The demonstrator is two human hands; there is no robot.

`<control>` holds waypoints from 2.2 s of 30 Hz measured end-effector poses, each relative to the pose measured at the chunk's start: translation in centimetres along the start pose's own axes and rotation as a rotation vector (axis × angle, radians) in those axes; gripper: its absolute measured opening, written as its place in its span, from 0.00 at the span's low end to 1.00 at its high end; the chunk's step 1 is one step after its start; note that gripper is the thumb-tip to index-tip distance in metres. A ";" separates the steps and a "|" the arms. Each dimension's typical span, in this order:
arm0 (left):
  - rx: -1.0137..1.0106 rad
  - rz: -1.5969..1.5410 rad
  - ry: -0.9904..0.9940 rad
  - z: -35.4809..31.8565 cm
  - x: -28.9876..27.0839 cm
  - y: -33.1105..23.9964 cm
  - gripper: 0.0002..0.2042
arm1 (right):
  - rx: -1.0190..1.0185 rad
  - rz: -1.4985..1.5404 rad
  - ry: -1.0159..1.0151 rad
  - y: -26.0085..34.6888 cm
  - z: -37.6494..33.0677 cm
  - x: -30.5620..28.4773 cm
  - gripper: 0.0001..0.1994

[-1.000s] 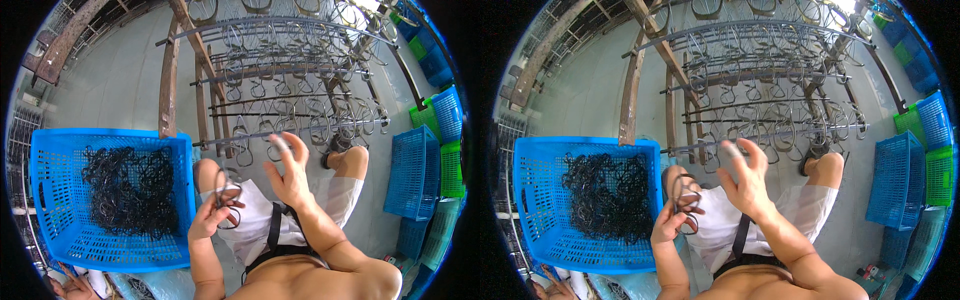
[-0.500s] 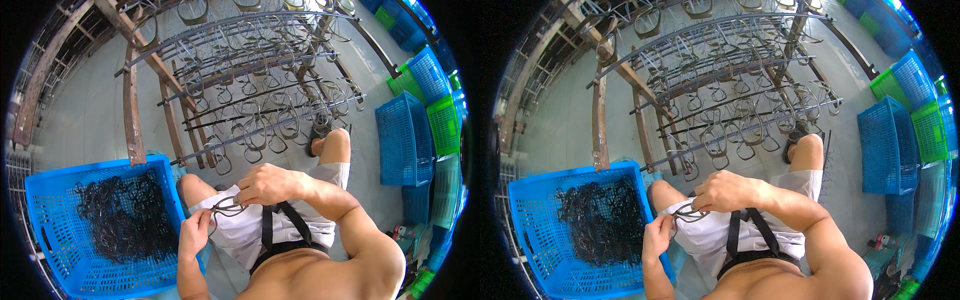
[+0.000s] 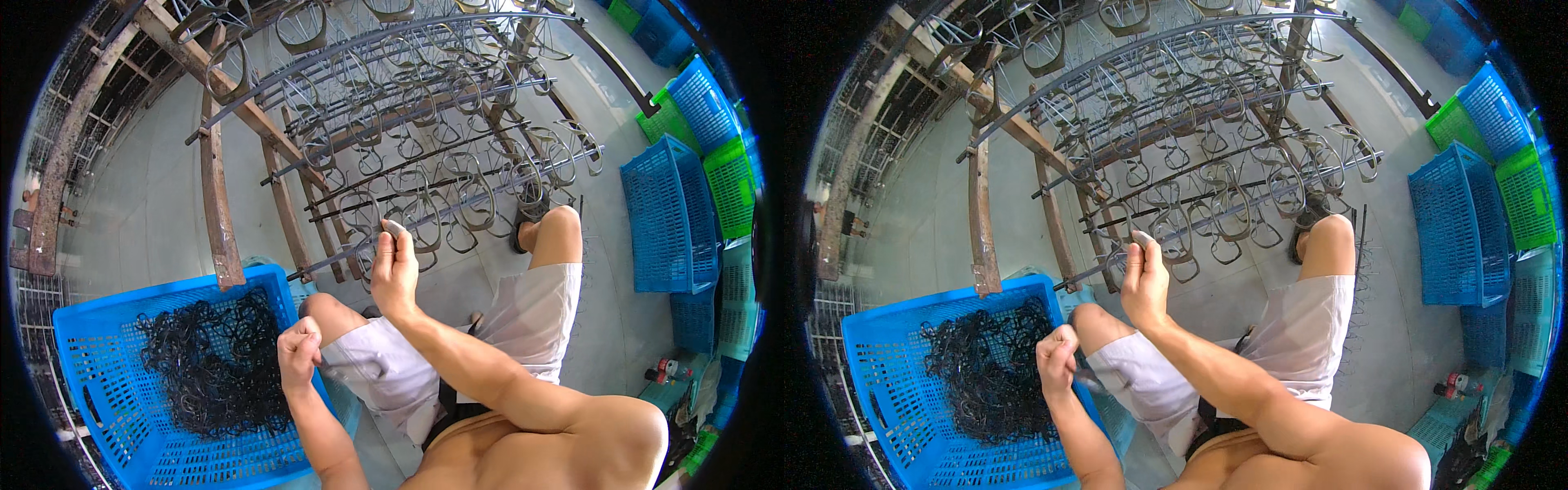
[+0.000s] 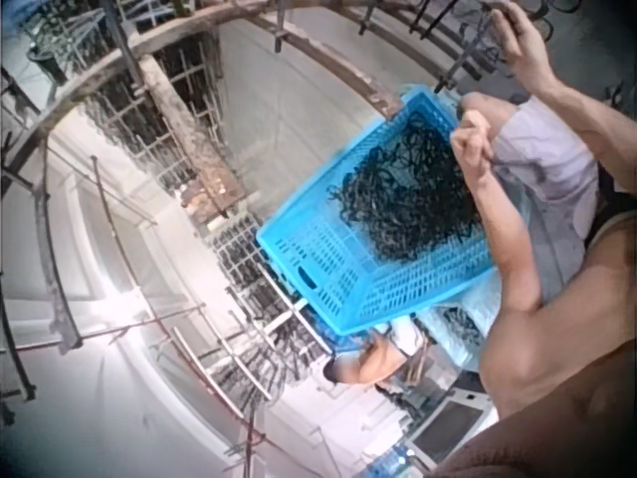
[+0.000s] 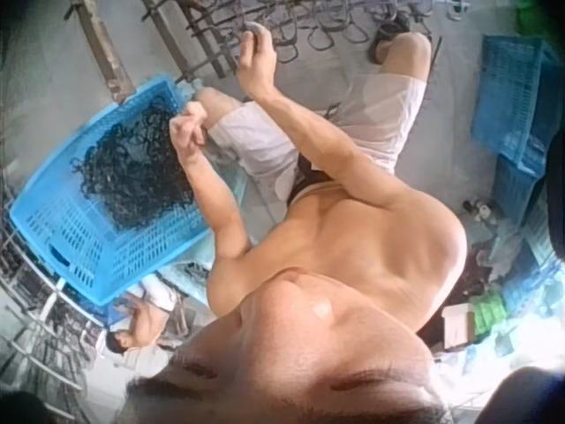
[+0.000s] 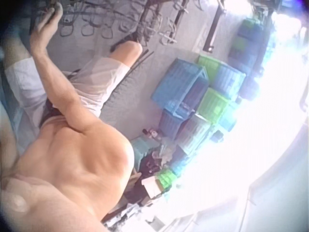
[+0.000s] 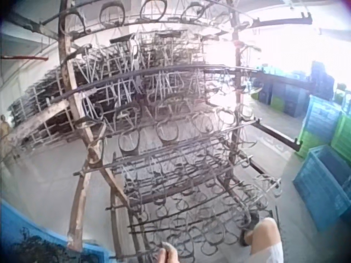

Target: The person picks small metal hooks from a blue basket and attaches them one by one to a metal rack. The person handles the hooks by hand and places them onto the rack structure.

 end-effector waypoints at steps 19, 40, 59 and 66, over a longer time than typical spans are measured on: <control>-0.357 -0.478 -0.249 8.7 3.9 5.5 0.09 | -0.032 -0.175 -0.075 1.4 1.1 0.4 0.12; -0.345 -0.472 -0.241 8.1 4.2 5.3 0.12 | 0.042 0.151 0.108 -1.8 -0.6 1.1 0.18; -0.476 -0.534 -0.353 7.7 4.7 6.0 0.07 | -0.206 -0.239 0.295 -0.7 -0.9 1.1 0.21; -0.439 -0.365 -0.303 8.3 5.5 5.4 0.07 | -0.001 0.047 0.415 -1.9 -0.9 0.3 0.27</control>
Point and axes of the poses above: each hand's wrist, its own z-axis towards the middle knuckle, its own x-axis out of the palm, y = z × x, the point moved 5 cm from there along z, towards the middle knuckle, and after that the axes turned 2 degrees about x, right-handed, at the moved point
